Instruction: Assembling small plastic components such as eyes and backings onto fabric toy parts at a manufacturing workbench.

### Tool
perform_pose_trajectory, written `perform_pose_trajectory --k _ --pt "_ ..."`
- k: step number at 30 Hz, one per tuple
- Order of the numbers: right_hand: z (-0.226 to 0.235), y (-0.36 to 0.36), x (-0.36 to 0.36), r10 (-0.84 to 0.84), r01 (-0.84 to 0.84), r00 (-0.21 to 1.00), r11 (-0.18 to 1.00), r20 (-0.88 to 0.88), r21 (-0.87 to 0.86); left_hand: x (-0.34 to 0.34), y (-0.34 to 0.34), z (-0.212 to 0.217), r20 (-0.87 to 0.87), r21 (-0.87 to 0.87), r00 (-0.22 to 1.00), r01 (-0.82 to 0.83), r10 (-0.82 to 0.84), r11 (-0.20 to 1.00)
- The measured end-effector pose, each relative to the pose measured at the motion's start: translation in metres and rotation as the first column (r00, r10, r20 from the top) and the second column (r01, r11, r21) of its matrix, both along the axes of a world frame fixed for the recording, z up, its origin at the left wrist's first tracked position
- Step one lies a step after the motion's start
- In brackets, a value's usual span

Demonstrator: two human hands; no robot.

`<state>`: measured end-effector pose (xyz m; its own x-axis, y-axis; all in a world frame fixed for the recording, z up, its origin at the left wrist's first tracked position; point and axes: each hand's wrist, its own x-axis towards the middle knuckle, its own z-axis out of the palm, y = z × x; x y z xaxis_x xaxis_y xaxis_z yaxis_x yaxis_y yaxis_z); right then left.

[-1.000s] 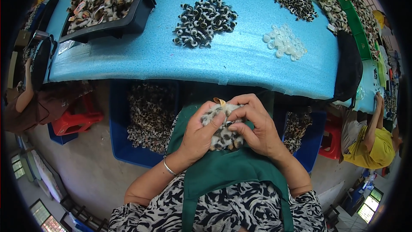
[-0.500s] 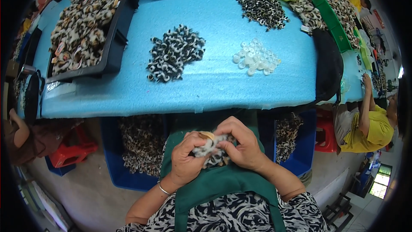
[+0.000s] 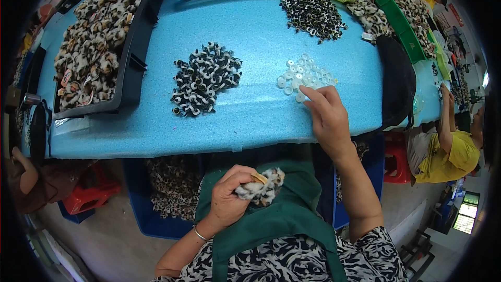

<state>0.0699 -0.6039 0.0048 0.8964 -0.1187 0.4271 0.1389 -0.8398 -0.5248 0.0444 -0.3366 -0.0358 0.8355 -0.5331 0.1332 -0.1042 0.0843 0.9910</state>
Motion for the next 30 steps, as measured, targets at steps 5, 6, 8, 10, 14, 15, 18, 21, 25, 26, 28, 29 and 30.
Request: perform_pose_trajectory --k 5,6,8,10,14,15,18,21,25,26,28,29,30 --pt "-0.009 -0.008 0.004 0.065 -0.061 0.998 0.983 0.016 -0.172 0.001 0.006 0.004 0.036 0.015 0.999 0.032 -0.032 0.999" --pt "-0.010 -0.009 0.004 0.055 -0.046 0.997 0.985 0.050 -0.167 0.001 0.006 0.004 0.030 0.021 0.999 0.026 -0.027 0.999" --pt "-0.009 -0.008 0.006 0.036 -0.015 0.994 0.982 0.107 -0.187 0.001 0.006 0.005 0.052 0.013 0.998 0.028 -0.029 1.000" --pt "0.002 0.004 -0.001 0.012 -0.012 0.996 1.000 0.091 -0.004 -0.002 0.007 0.002 0.134 0.049 0.991 0.018 -0.025 0.999" --pt "0.018 0.050 -0.033 0.182 -0.132 0.981 0.887 -0.073 0.443 -0.003 0.011 0.008 0.211 0.075 0.977 0.008 -0.024 0.997" --pt "0.019 0.059 -0.042 0.295 -0.159 0.940 0.823 -0.171 0.546 -0.004 0.012 0.010 0.254 0.073 0.967 0.014 -0.032 0.997" --pt "0.011 0.080 -0.058 0.407 -0.152 0.875 0.747 -0.263 0.648 -0.011 0.011 0.014 0.244 0.027 0.970 0.008 -0.014 1.000" --pt "0.009 0.084 -0.068 0.481 -0.098 0.816 0.661 -0.321 0.744 -0.016 0.016 0.015 0.247 0.012 0.969 0.004 -0.007 1.000" --pt "0.005 0.084 -0.078 0.542 -0.106 0.797 0.561 -0.268 0.821 -0.027 0.020 0.012 0.158 -0.027 0.987 -0.030 0.034 0.999" --pt "0.006 0.084 -0.080 0.558 -0.151 0.791 0.573 -0.249 0.805 -0.028 0.021 0.012 0.165 -0.033 0.986 -0.034 0.039 0.999" --pt "0.009 0.086 -0.082 0.583 -0.204 0.782 0.575 -0.222 0.792 -0.031 0.022 0.013 0.174 -0.055 0.984 -0.036 0.045 0.998" --pt "0.011 0.087 -0.083 0.604 -0.248 0.772 0.575 -0.199 0.780 -0.032 0.022 0.014 0.179 -0.057 0.983 -0.041 0.050 0.998" --pt "0.015 0.089 -0.084 0.609 -0.281 0.773 0.581 -0.178 0.764 -0.034 0.023 0.016 0.197 -0.049 0.979 -0.043 0.052 0.998"
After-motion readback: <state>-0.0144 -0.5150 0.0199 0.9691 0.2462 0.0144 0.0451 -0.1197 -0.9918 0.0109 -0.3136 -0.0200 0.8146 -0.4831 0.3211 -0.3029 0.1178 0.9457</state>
